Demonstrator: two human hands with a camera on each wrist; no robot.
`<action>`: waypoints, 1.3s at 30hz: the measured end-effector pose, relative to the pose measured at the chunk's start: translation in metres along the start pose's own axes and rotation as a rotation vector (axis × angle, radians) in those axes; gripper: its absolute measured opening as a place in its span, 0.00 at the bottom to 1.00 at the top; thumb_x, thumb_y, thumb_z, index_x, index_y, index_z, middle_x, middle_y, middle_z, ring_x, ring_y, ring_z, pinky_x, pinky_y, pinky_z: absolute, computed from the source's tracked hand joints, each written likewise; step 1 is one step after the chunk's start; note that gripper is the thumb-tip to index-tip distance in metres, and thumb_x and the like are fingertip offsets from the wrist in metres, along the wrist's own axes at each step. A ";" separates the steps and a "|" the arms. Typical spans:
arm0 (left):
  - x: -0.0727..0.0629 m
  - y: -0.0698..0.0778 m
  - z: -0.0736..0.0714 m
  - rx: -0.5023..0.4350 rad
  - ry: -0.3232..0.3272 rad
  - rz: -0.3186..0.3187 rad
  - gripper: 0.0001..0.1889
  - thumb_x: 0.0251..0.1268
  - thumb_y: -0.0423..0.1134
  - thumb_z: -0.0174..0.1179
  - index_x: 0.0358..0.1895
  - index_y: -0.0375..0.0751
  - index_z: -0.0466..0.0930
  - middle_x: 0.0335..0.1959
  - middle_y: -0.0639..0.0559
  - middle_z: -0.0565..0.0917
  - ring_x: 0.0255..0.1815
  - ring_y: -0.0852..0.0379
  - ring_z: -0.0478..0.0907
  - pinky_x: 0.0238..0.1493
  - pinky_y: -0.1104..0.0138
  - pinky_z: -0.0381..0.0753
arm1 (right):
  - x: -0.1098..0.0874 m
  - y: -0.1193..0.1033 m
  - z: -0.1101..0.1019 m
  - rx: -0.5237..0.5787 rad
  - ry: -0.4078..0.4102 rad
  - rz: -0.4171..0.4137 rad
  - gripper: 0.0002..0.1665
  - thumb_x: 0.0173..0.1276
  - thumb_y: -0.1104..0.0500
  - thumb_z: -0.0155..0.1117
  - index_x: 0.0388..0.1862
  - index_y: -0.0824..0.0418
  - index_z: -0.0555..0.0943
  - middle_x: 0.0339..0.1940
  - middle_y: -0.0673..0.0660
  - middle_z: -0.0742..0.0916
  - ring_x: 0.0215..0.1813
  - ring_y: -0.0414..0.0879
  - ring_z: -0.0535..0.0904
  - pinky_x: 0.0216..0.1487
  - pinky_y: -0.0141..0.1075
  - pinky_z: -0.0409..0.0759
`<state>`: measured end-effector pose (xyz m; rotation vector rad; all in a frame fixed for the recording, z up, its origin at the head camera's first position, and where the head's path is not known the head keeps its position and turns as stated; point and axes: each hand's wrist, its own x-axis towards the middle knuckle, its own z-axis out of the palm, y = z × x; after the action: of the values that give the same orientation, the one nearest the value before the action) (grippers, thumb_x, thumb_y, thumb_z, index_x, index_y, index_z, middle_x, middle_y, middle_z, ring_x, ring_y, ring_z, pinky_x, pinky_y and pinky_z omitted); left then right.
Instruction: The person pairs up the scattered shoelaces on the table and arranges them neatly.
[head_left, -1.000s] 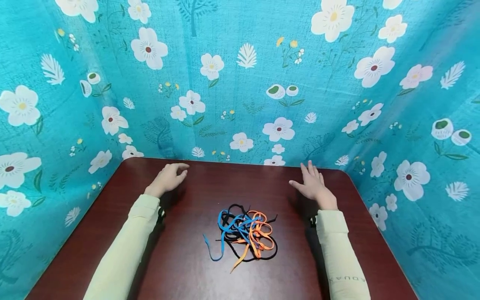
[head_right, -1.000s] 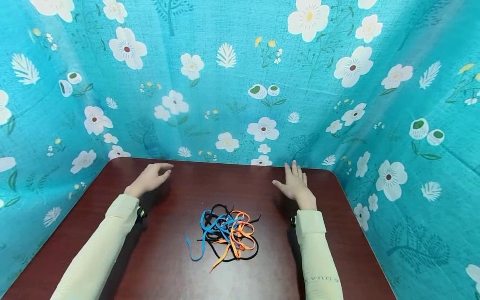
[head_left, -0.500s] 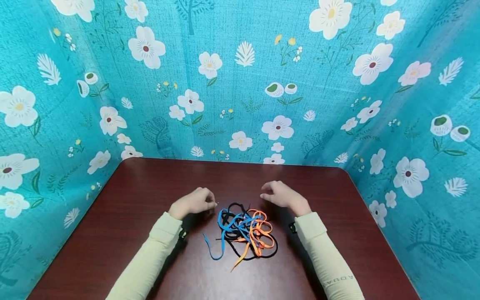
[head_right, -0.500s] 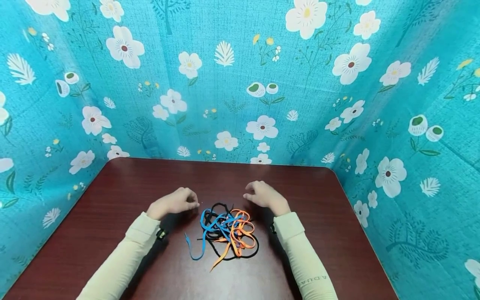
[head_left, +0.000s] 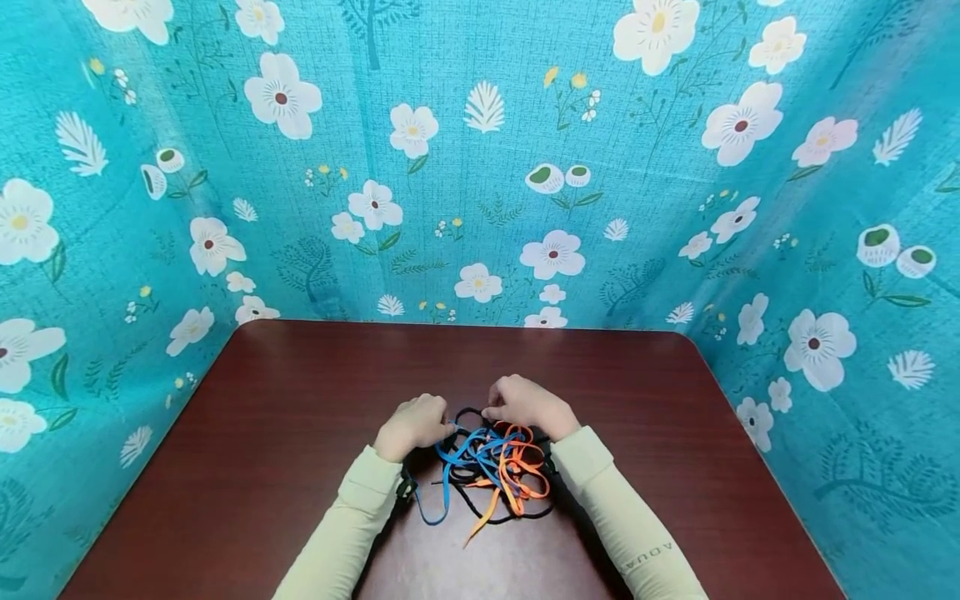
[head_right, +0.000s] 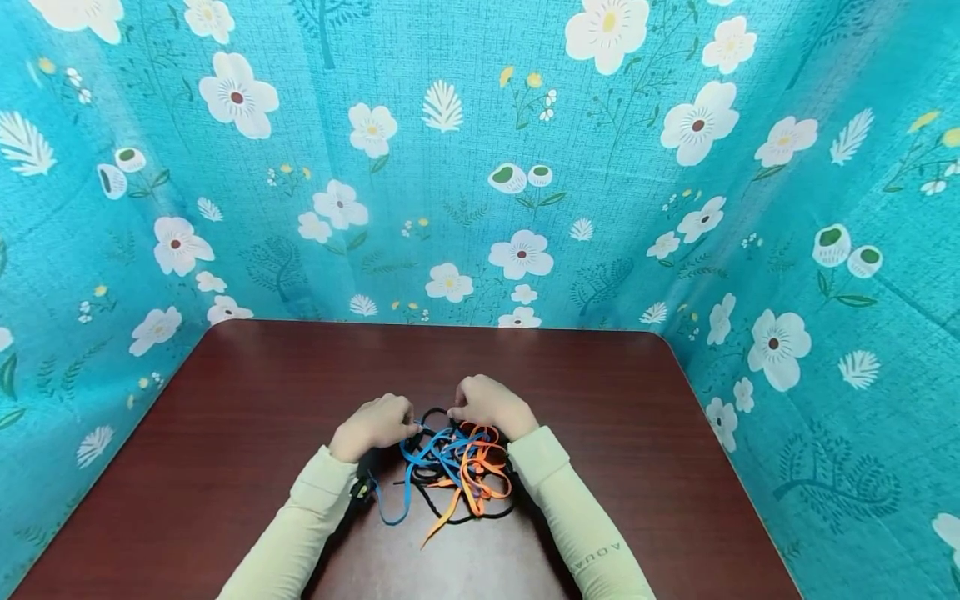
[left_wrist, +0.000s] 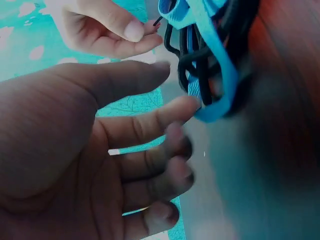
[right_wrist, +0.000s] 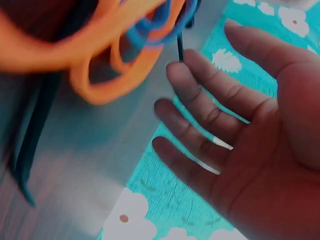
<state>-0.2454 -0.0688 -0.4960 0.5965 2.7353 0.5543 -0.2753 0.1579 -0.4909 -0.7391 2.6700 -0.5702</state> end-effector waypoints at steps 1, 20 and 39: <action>0.002 0.001 0.001 0.016 0.008 -0.018 0.24 0.71 0.45 0.64 0.14 0.49 0.69 0.11 0.57 0.64 0.14 0.59 0.64 0.19 0.65 0.63 | 0.000 -0.003 0.001 -0.022 -0.006 0.012 0.10 0.72 0.51 0.68 0.34 0.55 0.88 0.23 0.46 0.84 0.22 0.39 0.77 0.29 0.34 0.76; 0.011 0.006 -0.005 -0.049 -0.026 -0.022 0.23 0.63 0.30 0.62 0.13 0.49 0.63 0.12 0.57 0.57 0.17 0.58 0.52 0.22 0.65 0.57 | -0.002 -0.006 0.011 -0.071 0.016 -0.018 0.12 0.72 0.58 0.67 0.26 0.54 0.83 0.18 0.46 0.77 0.23 0.41 0.71 0.30 0.34 0.70; -0.025 0.010 -0.050 -0.360 -0.004 0.254 0.06 0.63 0.26 0.58 0.40 0.35 0.83 0.24 0.54 0.79 0.22 0.60 0.67 0.29 0.68 0.69 | -0.057 -0.009 -0.040 0.247 0.184 -0.095 0.06 0.72 0.65 0.63 0.41 0.57 0.85 0.34 0.51 0.87 0.31 0.42 0.77 0.36 0.34 0.78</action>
<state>-0.2379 -0.0867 -0.4424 0.8481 2.4790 1.0741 -0.2408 0.1933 -0.4409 -0.7775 2.6684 -1.0173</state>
